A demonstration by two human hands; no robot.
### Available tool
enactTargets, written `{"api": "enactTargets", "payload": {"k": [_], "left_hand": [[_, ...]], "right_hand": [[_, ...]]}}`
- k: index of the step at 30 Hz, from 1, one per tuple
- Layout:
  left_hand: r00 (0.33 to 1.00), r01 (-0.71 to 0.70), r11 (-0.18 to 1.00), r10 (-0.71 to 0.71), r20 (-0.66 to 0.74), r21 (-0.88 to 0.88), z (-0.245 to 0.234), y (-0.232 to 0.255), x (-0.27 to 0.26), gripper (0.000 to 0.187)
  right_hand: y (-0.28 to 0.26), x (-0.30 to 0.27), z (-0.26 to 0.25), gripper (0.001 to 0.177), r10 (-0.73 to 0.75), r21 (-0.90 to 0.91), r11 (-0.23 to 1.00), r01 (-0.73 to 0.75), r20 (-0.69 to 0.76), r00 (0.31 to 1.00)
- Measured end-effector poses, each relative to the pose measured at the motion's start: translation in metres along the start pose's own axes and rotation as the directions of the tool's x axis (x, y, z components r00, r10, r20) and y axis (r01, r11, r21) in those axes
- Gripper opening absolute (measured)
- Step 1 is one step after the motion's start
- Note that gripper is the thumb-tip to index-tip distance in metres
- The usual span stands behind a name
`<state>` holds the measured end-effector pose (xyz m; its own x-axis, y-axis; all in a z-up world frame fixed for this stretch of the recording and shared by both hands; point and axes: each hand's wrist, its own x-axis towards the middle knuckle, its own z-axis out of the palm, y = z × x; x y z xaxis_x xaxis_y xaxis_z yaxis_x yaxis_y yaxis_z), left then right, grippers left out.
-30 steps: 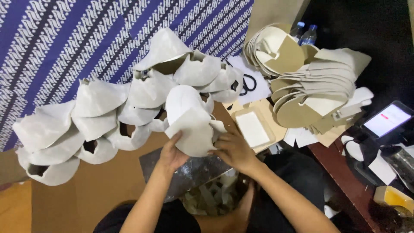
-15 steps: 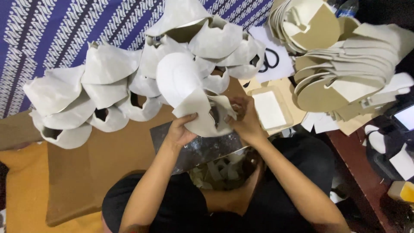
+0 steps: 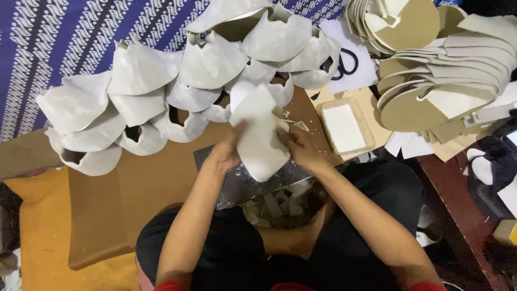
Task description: Applying adhesive to the edges of leather components and folding them for assembly.
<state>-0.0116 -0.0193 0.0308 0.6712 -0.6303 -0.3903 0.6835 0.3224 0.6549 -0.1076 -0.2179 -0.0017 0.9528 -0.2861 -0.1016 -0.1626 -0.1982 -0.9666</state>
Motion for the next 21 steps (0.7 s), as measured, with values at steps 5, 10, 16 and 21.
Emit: {"api": "enactTargets", "payload": {"k": [5,10,16,21], "left_hand": [[0.999,-0.042,0.999,0.040,-0.029,-0.035,0.000,-0.005,0.010,0.059],[0.994,0.010,0.980,-0.031,-0.107,-0.198,0.011,0.000,-0.008,0.063],[0.959,-0.270,0.958,0.277,-0.066,0.096,0.024,0.014,-0.015,0.075],[0.891,-0.426,0.882,0.448,-0.075,0.203,0.007,0.015,-0.006,0.076]], "right_hand": [[-0.070,-0.022,0.004,0.028,0.015,-0.087,0.996,-0.025,-0.112,0.994],[-0.050,-0.010,-0.002,0.029,0.001,-0.181,0.982,-0.052,-0.273,0.962],[-0.068,-0.023,-0.007,0.029,0.086,-0.260,0.958,-0.124,-0.153,0.984],[-0.080,-0.036,-0.019,0.054,0.356,-0.053,0.933,-0.356,0.284,0.890]]}}
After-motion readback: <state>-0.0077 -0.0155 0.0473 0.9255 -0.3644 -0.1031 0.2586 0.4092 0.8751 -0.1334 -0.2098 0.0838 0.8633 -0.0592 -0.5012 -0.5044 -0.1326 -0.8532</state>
